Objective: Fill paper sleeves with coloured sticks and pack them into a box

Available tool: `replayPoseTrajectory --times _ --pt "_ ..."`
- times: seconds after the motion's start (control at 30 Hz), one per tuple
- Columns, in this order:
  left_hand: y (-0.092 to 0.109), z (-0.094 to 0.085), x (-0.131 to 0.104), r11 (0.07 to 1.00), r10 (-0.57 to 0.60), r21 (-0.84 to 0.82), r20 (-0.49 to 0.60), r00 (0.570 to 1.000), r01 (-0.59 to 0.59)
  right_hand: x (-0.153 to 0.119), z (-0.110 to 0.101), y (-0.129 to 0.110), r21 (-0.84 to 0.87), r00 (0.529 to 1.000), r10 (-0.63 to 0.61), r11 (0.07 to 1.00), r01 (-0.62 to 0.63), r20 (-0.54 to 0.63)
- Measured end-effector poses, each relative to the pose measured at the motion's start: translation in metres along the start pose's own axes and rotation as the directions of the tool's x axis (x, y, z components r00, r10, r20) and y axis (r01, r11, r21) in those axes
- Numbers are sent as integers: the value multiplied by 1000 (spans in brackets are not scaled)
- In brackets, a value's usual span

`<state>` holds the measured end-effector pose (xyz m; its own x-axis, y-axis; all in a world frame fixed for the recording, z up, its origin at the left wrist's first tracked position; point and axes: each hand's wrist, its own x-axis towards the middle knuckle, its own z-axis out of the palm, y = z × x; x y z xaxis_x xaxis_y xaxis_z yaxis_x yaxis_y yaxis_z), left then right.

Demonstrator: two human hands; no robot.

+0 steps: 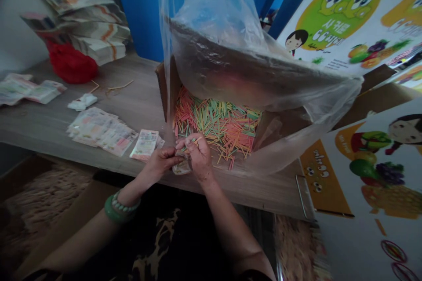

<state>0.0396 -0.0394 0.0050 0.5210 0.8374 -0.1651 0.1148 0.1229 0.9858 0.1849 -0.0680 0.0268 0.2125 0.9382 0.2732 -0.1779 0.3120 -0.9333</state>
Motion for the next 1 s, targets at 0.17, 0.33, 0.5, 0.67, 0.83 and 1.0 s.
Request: replayPoseTrajectory --times 0.17,0.33,0.5,0.67,0.83,1.0 --pt "-6 -1 0 999 -45 21 24 999 44 2 1 -3 5 995 -57 998 58 -82" --pt "-3 1 0 998 -55 16 35 998 54 4 6 -12 -11 990 -121 993 120 -70" --pt "2 -1 -2 998 -57 -17 30 998 58 -1 6 -9 -79 998 -61 995 62 14" --pt "-3 -2 -6 985 -74 -153 77 994 85 -6 -3 -3 -67 995 75 995 -70 69" --pt "1 3 3 987 43 -157 85 995 -29 0 -9 0 -42 959 248 969 -244 141" --pt "12 18 52 972 152 -188 43 987 -142 34 -28 -1 -166 976 161 977 -136 149"
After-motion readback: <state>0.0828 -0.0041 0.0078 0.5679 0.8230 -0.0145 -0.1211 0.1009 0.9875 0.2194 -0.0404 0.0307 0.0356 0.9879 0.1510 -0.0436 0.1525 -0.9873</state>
